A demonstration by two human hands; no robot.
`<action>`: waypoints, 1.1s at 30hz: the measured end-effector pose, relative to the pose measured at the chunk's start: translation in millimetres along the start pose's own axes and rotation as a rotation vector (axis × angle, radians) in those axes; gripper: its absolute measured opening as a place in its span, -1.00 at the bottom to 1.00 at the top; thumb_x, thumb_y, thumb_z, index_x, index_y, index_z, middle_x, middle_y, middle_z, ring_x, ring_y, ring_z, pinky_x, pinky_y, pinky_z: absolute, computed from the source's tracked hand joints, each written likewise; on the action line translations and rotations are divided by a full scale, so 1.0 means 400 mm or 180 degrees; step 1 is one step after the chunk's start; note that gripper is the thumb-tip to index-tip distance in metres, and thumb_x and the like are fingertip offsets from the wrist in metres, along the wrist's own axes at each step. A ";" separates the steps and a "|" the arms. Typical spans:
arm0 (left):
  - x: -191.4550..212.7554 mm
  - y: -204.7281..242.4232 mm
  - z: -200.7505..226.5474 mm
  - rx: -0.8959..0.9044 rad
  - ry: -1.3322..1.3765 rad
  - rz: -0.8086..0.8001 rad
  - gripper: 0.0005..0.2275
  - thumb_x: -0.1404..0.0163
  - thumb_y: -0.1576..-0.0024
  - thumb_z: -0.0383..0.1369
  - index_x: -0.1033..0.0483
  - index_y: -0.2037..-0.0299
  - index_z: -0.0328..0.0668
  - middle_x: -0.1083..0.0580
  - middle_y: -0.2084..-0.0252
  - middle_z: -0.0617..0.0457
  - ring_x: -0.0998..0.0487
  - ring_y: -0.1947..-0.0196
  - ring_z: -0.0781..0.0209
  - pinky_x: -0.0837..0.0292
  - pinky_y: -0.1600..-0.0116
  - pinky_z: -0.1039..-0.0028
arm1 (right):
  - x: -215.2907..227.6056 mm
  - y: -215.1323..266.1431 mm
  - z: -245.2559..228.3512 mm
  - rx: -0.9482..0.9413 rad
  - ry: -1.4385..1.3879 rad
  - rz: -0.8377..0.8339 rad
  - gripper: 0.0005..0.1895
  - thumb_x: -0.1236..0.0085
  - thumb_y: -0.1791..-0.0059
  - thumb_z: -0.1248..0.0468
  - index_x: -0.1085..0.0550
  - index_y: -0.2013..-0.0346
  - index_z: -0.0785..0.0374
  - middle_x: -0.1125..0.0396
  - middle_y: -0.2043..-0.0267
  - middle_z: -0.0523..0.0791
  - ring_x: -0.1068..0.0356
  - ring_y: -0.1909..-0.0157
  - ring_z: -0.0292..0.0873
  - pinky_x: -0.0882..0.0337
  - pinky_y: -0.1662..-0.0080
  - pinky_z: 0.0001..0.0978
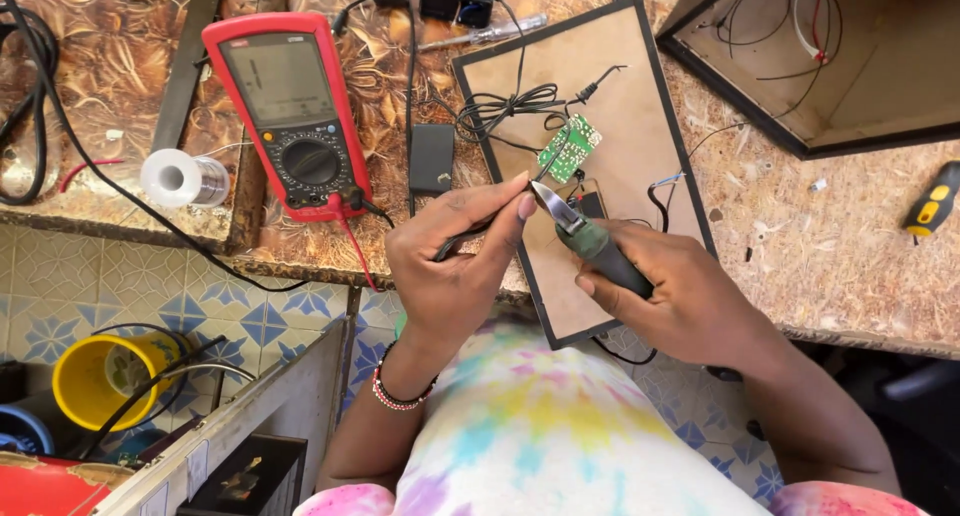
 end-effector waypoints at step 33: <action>0.017 -0.019 -0.009 -0.0192 -0.0184 0.0518 -0.86 -0.13 -0.23 -0.41 -0.63 0.09 -0.29 -0.65 0.18 -0.11 -0.69 0.23 0.25 -0.62 0.16 0.54 | -0.007 -0.075 -0.014 0.0385 0.0332 0.0381 -0.69 -0.08 -0.08 0.04 -0.48 0.24 0.25 -0.46 0.27 -0.15 -0.43 0.27 -0.21 -0.36 0.17 -0.38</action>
Point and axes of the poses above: each hand's wrist, its own y-axis away from the middle knuckle, its own x-axis out of the back of the hand, z = x × y, the point moved 3 cm from there along -y, towards the middle knuckle
